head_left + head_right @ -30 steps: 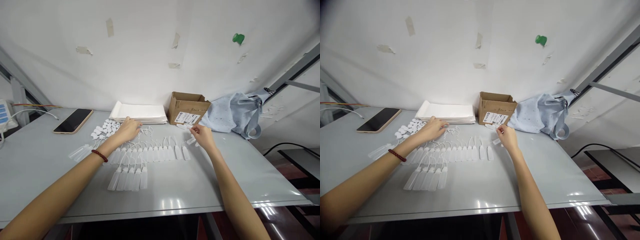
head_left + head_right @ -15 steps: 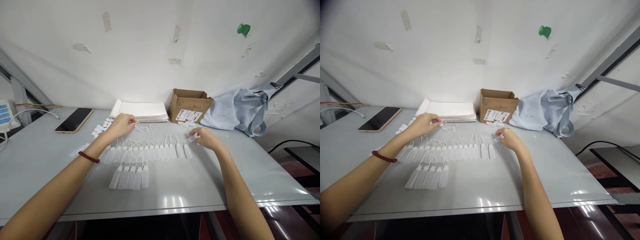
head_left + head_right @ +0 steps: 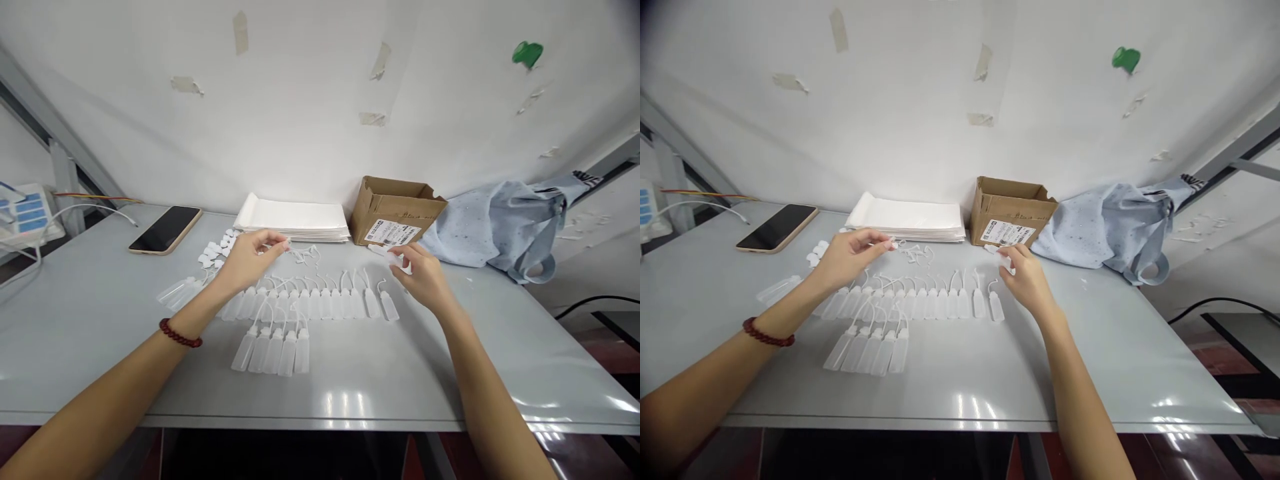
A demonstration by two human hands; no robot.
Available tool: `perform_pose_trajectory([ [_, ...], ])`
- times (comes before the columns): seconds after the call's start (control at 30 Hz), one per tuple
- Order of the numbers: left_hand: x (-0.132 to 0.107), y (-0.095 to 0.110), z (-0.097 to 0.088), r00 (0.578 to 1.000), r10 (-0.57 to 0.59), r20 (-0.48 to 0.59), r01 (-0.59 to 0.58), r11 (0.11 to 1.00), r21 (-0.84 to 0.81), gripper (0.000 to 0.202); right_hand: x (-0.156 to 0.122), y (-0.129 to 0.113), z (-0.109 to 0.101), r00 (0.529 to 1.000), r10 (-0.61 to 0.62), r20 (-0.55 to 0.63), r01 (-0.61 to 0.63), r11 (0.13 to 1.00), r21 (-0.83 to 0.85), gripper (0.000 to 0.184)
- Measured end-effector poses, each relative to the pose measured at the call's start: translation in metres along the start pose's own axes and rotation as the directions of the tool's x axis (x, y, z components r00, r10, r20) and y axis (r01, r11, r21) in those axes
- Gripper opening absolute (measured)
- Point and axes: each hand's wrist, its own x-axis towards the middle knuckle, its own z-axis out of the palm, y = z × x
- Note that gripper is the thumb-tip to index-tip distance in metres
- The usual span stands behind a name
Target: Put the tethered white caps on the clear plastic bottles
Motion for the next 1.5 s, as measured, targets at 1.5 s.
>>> perform_pose_trajectory([
  [1.5,-0.044,0.035,0.026,0.91,0.001,0.415,0.14,0.941,-0.309,0.019,-0.036,-0.1,0.037,0.938,-0.005,0.347,-0.33,0.3,0.895,0.022],
])
